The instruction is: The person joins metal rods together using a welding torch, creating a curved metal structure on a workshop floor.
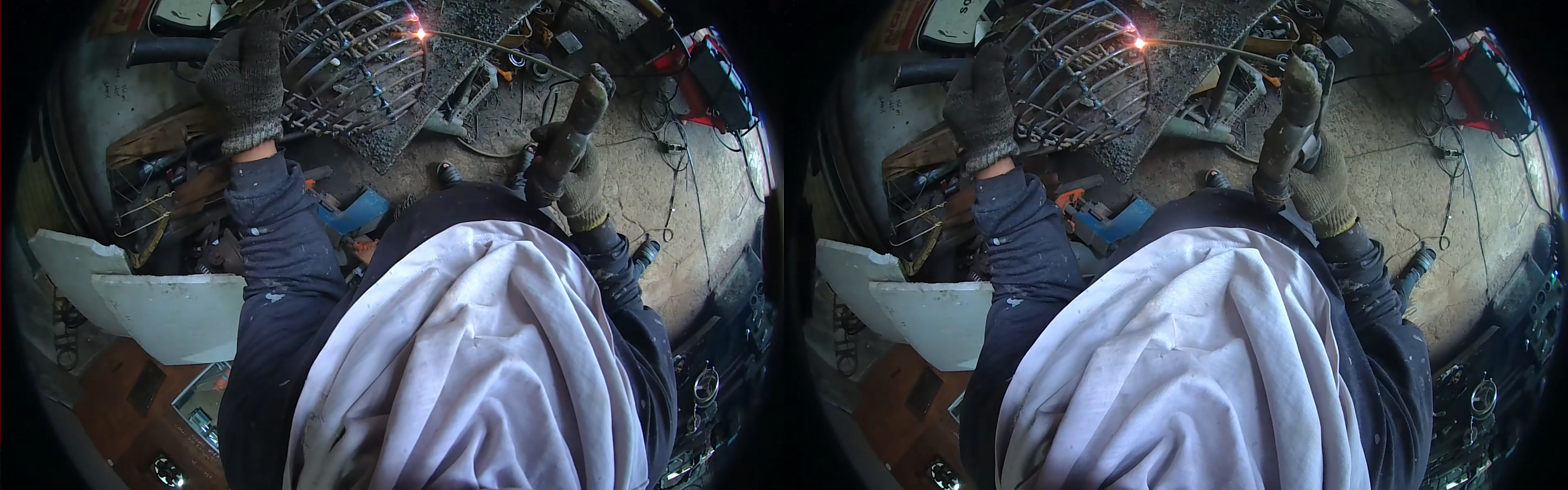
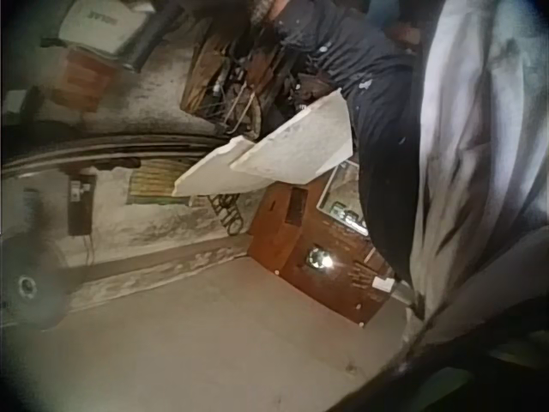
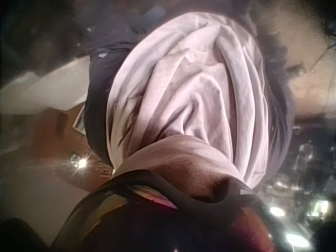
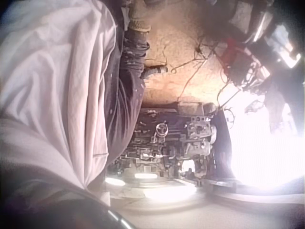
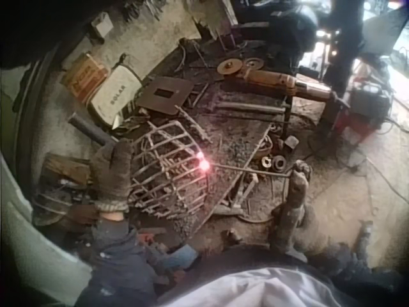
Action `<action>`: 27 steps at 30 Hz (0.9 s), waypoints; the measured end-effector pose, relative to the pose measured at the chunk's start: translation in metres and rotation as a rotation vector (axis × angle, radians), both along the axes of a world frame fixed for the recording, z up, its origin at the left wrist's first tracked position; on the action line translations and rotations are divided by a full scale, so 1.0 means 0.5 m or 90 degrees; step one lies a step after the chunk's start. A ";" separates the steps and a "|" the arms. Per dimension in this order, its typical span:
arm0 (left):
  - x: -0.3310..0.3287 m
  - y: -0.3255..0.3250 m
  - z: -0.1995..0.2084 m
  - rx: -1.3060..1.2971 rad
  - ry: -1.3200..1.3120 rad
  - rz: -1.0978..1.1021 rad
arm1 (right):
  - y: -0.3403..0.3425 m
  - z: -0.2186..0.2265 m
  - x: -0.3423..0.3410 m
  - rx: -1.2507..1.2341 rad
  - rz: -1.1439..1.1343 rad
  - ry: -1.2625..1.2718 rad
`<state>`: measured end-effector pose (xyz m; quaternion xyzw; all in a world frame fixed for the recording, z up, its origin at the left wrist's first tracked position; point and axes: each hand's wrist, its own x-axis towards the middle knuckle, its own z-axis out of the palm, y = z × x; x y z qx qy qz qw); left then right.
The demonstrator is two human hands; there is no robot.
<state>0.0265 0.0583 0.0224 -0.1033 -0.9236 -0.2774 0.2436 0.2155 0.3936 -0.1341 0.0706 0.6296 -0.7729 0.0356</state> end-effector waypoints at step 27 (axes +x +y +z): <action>0.001 0.000 0.001 -0.120 0.105 -0.044 | -0.002 0.016 -0.008 0.159 -0.018 0.098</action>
